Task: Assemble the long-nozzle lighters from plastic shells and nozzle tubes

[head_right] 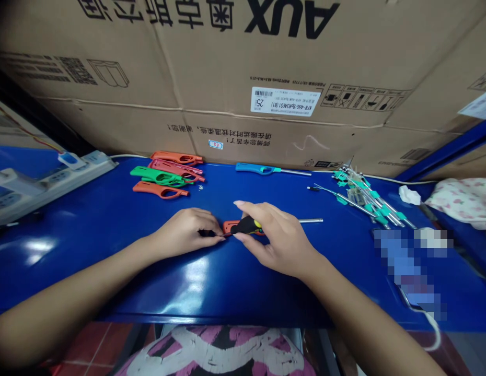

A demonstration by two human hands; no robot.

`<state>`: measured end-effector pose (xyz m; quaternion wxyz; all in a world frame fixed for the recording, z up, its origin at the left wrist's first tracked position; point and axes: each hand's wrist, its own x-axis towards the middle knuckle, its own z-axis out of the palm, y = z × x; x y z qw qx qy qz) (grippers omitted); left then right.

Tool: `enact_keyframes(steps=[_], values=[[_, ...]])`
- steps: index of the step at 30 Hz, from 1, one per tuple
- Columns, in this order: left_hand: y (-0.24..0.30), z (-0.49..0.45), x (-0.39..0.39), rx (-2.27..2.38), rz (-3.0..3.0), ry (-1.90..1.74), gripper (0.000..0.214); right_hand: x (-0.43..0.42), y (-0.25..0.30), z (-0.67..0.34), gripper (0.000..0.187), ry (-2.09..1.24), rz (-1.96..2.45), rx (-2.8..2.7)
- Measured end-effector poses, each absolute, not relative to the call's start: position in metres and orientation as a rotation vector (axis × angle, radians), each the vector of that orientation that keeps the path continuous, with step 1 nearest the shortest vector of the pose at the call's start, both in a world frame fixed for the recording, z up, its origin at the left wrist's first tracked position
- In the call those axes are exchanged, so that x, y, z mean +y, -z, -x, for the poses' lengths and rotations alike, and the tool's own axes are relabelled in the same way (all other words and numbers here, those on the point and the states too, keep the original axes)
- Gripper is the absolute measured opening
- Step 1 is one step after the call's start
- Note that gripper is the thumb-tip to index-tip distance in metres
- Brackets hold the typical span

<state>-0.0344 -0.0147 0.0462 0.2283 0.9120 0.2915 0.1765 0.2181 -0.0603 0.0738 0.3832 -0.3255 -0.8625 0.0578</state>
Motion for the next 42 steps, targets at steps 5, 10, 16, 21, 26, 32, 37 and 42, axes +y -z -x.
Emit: enact_keyframes(steps=[5, 10, 16, 21, 26, 32, 37, 42], values=[[-0.048, 0.033, -0.018, 0.775, -2.53, -0.458, 0.01, -0.061, -0.086, -0.212, 0.05, -0.286, 0.784, -2.206], [-0.046, 0.032, -0.021, 0.675, -2.58, -0.446, 0.013, -0.058, -0.093, -0.205, 0.036, -0.286, 0.756, -2.334], [-0.04, 0.031, -0.022, 0.611, -2.551, -0.528, 0.011, -0.06, -0.096, -0.199, 0.059, -0.193, 0.625, -2.437], [-0.032, 0.031, -0.019, 0.564, -2.442, -0.593, 0.01, -0.063, -0.094, -0.203, 0.066, -0.271, 0.716, -2.417], [-0.028, 0.029, -0.016, 0.549, -2.353, -0.628, 0.012, -0.062, -0.084, -0.207, 0.068, -0.352, 0.793, -2.264], [-0.03, 0.029, -0.015, 0.639, -2.26, -0.672, 0.028, -0.056, -0.073, -0.211, 0.062, -0.551, 0.908, -1.981], [-0.033, 0.028, -0.015, 0.688, -2.187, -0.714, 0.024, -0.051, -0.072, -0.214, 0.059, -0.534, 0.94, -1.85], [-0.032, 0.027, -0.016, 0.715, -2.15, -0.787, 0.015, -0.049, -0.07, -0.215, 0.058, -0.542, 0.945, -1.766]])
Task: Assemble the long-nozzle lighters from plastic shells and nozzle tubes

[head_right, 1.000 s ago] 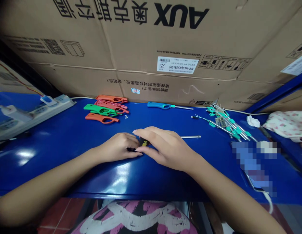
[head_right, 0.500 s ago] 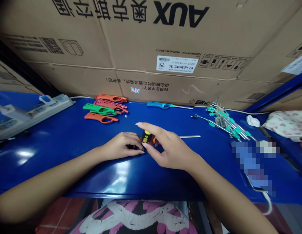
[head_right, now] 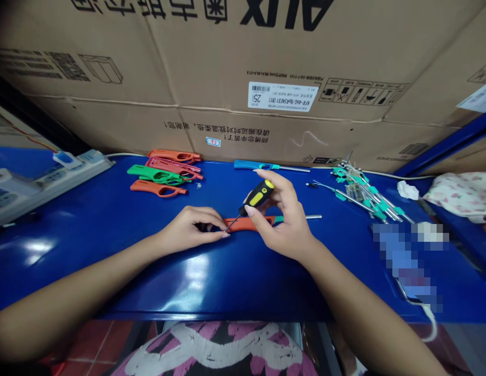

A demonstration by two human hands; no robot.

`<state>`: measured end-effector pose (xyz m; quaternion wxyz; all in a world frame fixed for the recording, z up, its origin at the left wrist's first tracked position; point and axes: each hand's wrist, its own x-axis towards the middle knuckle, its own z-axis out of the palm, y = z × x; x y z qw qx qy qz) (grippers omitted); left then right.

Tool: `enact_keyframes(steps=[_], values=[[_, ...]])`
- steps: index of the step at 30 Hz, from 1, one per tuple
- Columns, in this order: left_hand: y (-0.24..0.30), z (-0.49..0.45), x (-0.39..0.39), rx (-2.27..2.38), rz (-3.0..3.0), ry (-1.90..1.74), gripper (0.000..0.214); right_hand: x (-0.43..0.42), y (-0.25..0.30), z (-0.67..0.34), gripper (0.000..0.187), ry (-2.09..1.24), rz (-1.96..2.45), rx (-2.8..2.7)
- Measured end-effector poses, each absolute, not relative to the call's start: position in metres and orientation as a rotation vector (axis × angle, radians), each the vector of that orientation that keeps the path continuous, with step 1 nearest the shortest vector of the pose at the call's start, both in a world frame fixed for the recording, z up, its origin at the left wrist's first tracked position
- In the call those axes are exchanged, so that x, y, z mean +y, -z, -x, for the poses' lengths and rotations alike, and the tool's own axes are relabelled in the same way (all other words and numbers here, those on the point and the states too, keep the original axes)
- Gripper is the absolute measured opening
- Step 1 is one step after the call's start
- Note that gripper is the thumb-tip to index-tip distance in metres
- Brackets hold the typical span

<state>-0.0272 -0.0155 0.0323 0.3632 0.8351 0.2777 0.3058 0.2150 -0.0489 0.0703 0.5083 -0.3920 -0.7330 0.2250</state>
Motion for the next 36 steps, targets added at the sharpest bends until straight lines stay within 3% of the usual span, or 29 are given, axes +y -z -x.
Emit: enact_keyframes(steps=[12, 17, 22, 36], values=[[-0.03, 0.023, -0.019, 0.653, -2.111, -0.78, 0.014, -0.053, -0.07, -0.212, 0.061, -0.576, 0.904, -1.842], [-0.031, 0.023, -0.016, 0.683, -2.184, -0.855, 0.041, -0.048, -0.065, -0.212, 0.066, -0.45, 0.912, -1.819], [-0.022, 0.027, -0.012, 0.783, -2.341, -0.783, 0.052, -0.046, -0.06, -0.207, 0.07, -0.376, 0.905, -1.804], [-0.017, 0.024, -0.014, 0.749, -2.325, -0.819, 0.036, -0.046, -0.053, -0.207, 0.074, -0.263, 0.858, -1.953]])
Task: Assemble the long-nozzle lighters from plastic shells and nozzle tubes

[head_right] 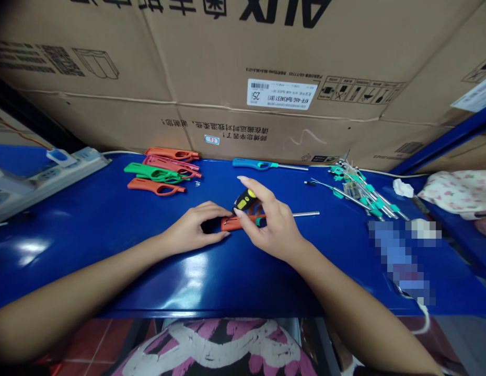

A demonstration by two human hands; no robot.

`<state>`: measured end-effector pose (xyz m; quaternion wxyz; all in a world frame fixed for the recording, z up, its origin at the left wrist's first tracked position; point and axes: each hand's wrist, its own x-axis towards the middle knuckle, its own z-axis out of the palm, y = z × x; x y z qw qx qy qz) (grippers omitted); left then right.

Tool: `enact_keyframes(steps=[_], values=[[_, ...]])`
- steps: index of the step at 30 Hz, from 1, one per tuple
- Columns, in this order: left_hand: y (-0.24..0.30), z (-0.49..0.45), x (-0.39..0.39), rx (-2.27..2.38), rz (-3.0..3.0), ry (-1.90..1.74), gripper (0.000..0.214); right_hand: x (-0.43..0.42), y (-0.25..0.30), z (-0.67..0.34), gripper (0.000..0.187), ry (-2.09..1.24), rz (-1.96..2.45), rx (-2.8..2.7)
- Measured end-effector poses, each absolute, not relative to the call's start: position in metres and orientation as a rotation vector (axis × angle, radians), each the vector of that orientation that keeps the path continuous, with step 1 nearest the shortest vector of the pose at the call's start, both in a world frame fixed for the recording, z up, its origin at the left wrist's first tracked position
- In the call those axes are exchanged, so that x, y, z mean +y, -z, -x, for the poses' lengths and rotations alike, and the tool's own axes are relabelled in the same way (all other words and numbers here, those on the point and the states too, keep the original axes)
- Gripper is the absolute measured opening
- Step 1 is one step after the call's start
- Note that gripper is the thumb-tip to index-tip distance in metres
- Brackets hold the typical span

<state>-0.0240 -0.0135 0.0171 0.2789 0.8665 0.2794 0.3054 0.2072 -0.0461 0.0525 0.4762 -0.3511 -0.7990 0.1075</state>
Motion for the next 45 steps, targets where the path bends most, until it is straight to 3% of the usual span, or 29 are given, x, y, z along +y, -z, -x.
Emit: enact_keyframes(steps=[26, 32, 36, 42, 45], values=[[-0.012, 0.023, -0.014, 0.768, -2.286, -0.802, 0.036, -0.048, -0.054, -0.203, 0.077, -0.17, 0.849, -2.028], [-0.01, 0.024, -0.013, 0.752, -2.298, -0.798, 0.038, -0.048, -0.068, -0.2, 0.073, -0.362, 0.941, -2.035], [-0.007, 0.024, -0.013, 0.738, -2.312, -0.813, 0.039, -0.046, -0.08, -0.198, 0.063, -0.439, 0.951, -2.1], [-0.006, 0.023, -0.012, 0.747, -2.331, -0.817, 0.033, -0.039, -0.091, -0.191, 0.04, -0.061, 0.992, -2.206], [-0.008, 0.023, -0.012, 0.713, -2.338, -0.814, 0.034, -0.032, -0.095, -0.187, 0.036, -0.194, 0.994, -2.159]])
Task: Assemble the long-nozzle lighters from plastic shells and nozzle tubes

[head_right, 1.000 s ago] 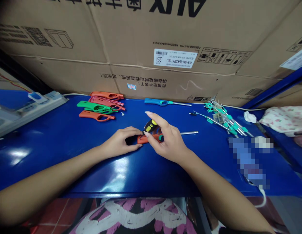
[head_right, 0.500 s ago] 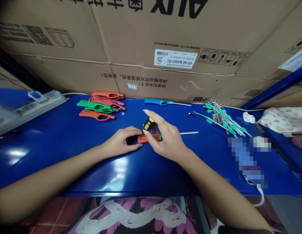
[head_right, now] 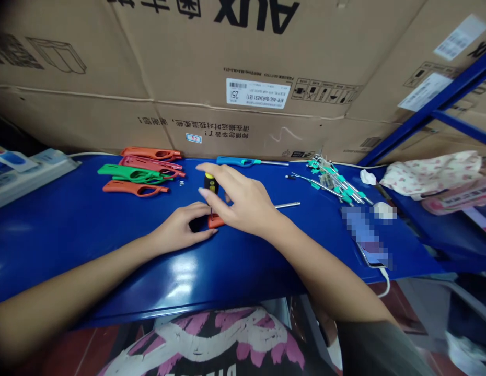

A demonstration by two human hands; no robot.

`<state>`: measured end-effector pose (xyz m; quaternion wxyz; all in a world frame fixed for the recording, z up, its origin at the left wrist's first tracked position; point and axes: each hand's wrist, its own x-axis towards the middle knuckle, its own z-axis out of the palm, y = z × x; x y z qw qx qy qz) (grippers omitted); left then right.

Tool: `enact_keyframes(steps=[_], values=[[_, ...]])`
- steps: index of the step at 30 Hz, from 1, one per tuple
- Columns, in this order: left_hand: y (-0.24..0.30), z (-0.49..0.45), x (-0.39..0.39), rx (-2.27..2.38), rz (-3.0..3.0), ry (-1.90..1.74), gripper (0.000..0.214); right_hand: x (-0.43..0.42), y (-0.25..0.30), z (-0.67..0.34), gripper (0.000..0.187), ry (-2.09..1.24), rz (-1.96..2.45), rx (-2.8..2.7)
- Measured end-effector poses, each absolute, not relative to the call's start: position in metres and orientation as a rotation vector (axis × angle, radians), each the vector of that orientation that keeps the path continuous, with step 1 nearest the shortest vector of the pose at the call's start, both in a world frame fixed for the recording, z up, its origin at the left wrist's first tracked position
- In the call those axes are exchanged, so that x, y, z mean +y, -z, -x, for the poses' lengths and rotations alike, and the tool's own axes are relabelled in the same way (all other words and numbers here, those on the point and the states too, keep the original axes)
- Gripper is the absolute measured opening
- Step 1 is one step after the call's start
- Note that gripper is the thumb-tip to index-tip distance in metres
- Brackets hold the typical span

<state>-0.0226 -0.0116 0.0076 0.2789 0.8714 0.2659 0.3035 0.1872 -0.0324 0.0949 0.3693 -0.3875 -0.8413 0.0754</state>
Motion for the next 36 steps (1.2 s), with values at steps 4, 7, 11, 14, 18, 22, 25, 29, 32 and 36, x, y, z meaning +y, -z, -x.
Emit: enact_keyframes(steps=[4, 7, 11, 14, 18, 22, 25, 29, 32, 36], values=[[-0.009, 0.022, -0.012, 0.701, -2.342, -0.79, 0.034, -0.025, -0.098, -0.186, 0.04, -0.388, 0.926, -2.157], [-0.008, 0.022, -0.013, 0.706, -2.342, -0.809, 0.033, -0.023, -0.095, -0.186, 0.036, -0.105, 0.965, -2.121], [-0.006, 0.022, -0.013, 0.7, -2.338, -0.823, 0.032, -0.025, -0.088, -0.185, 0.037, -0.212, 0.896, -2.056], [-0.006, 0.022, -0.013, 0.691, -2.334, -0.825, 0.033, -0.027, -0.083, -0.186, 0.037, -0.42, 0.889, -1.979], [-0.004, 0.023, -0.012, 0.681, -2.322, -0.853, 0.033, -0.029, -0.08, -0.186, 0.036, -0.138, 0.956, -1.92], [-0.004, 0.024, -0.012, 0.671, -2.316, -0.831, 0.033, -0.031, -0.082, -0.184, 0.042, -0.433, 0.9, -1.952], [-0.005, 0.024, -0.012, 0.682, -2.316, -0.837, 0.031, -0.031, -0.083, -0.185, 0.034, -0.35, 0.876, -1.958], [-0.006, 0.024, -0.013, 0.685, -2.314, -0.844, 0.031, -0.033, -0.085, -0.186, 0.029, -0.029, 0.855, -1.983], [-0.006, 0.024, -0.012, 0.694, -2.309, -0.83, 0.031, -0.036, -0.087, -0.185, 0.039, -0.359, 0.838, -2.022], [-0.005, 0.024, -0.012, 0.686, -2.302, -0.798, 0.034, -0.036, -0.088, -0.185, 0.031, -0.253, 0.858, -2.027]])
